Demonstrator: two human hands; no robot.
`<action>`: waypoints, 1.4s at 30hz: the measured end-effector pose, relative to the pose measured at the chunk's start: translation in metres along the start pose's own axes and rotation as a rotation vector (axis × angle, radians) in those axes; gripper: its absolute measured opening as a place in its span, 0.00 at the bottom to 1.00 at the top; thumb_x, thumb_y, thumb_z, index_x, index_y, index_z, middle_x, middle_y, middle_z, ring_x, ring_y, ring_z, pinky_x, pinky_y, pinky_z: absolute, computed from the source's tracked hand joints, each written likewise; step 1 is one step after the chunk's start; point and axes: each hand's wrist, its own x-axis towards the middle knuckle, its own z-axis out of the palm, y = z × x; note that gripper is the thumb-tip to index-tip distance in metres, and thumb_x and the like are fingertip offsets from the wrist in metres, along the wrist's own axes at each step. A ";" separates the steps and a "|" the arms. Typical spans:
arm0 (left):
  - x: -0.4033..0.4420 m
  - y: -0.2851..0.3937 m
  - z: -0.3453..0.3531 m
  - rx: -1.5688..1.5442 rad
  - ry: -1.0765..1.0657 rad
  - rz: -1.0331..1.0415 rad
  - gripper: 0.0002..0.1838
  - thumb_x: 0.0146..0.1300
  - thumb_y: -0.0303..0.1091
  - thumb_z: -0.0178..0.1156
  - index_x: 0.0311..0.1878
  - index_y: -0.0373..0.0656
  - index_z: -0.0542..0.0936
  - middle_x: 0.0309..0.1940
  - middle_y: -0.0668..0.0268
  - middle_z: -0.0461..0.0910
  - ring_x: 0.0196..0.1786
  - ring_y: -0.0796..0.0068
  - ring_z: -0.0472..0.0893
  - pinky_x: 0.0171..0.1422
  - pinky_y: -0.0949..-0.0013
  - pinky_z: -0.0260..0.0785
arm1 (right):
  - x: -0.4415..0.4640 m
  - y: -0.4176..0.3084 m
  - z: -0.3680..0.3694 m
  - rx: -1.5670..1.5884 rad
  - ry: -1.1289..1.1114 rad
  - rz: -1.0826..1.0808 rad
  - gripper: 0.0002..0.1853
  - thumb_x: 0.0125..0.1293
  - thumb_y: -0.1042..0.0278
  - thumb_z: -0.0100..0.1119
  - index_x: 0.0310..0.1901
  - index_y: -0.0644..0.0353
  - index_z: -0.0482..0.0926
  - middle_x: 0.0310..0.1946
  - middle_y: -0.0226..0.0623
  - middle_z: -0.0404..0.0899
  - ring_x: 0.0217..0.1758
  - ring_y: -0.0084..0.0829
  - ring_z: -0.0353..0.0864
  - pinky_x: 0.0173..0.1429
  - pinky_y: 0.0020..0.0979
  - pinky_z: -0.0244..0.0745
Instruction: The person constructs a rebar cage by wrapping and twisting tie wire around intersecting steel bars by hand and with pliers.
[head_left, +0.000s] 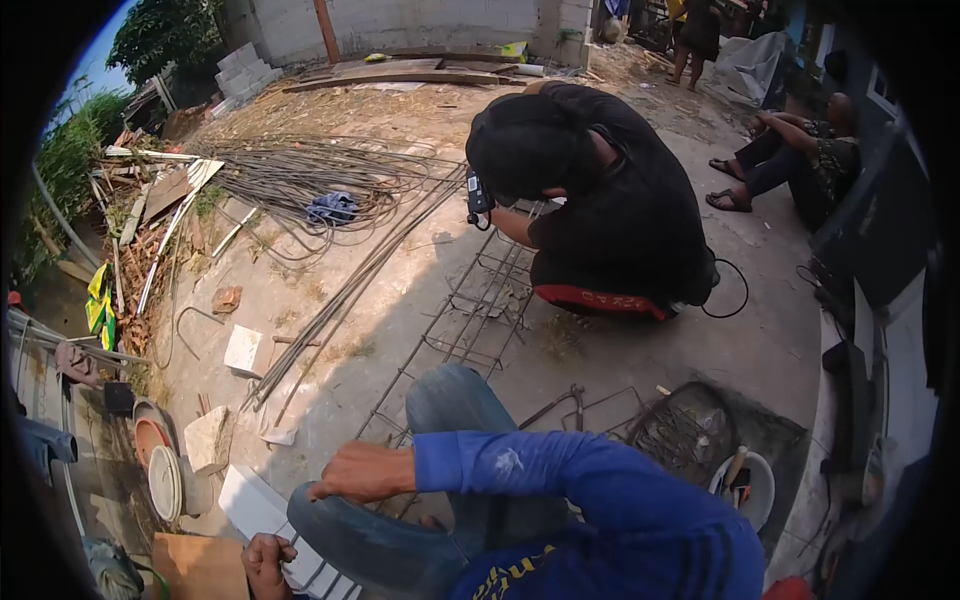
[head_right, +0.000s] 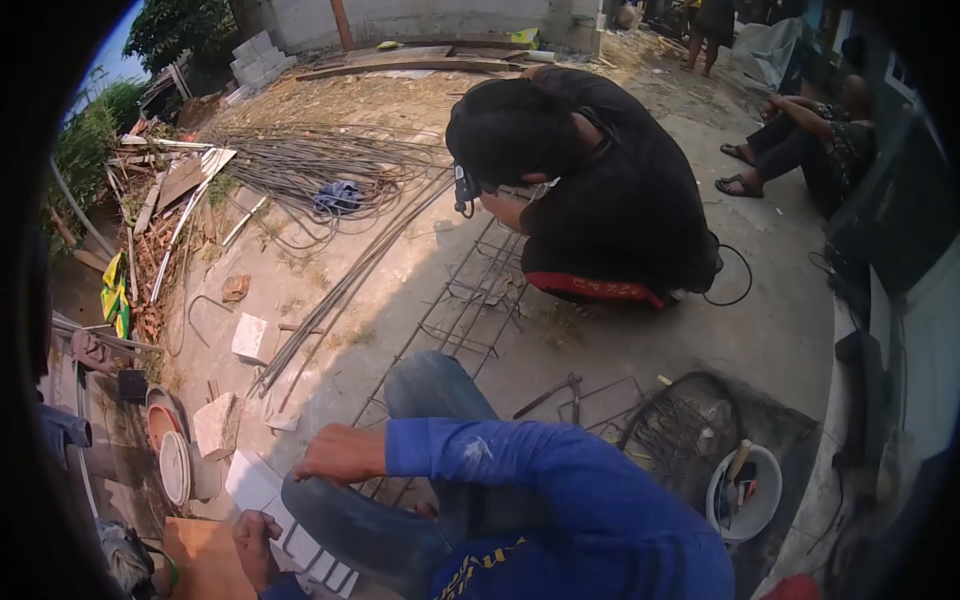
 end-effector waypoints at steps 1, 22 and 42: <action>-0.002 0.011 0.003 0.062 0.028 0.033 0.22 0.78 0.49 0.60 0.34 0.39 0.79 0.24 0.68 0.77 0.28 0.79 0.74 0.38 0.74 0.65 | -0.001 -0.002 -0.003 0.033 0.066 0.007 0.12 0.77 0.61 0.57 0.54 0.56 0.83 0.32 0.50 0.85 0.39 0.54 0.85 0.40 0.51 0.76; -0.032 0.061 -0.055 0.300 0.261 -0.037 0.24 0.81 0.48 0.49 0.34 0.41 0.81 0.33 0.68 0.79 0.40 0.72 0.78 0.50 0.69 0.69 | 0.003 0.004 0.009 -0.091 0.090 -0.114 0.12 0.76 0.59 0.58 0.54 0.53 0.81 0.28 0.44 0.84 0.31 0.52 0.85 0.32 0.51 0.73; -0.015 0.054 -0.005 0.054 0.259 0.229 0.20 0.81 0.43 0.57 0.39 0.34 0.83 0.27 0.64 0.83 0.31 0.79 0.78 0.39 0.74 0.70 | 0.046 -0.042 -0.033 0.141 0.279 -0.204 0.16 0.72 0.65 0.58 0.60 0.48 0.77 0.34 0.43 0.84 0.37 0.52 0.86 0.38 0.51 0.77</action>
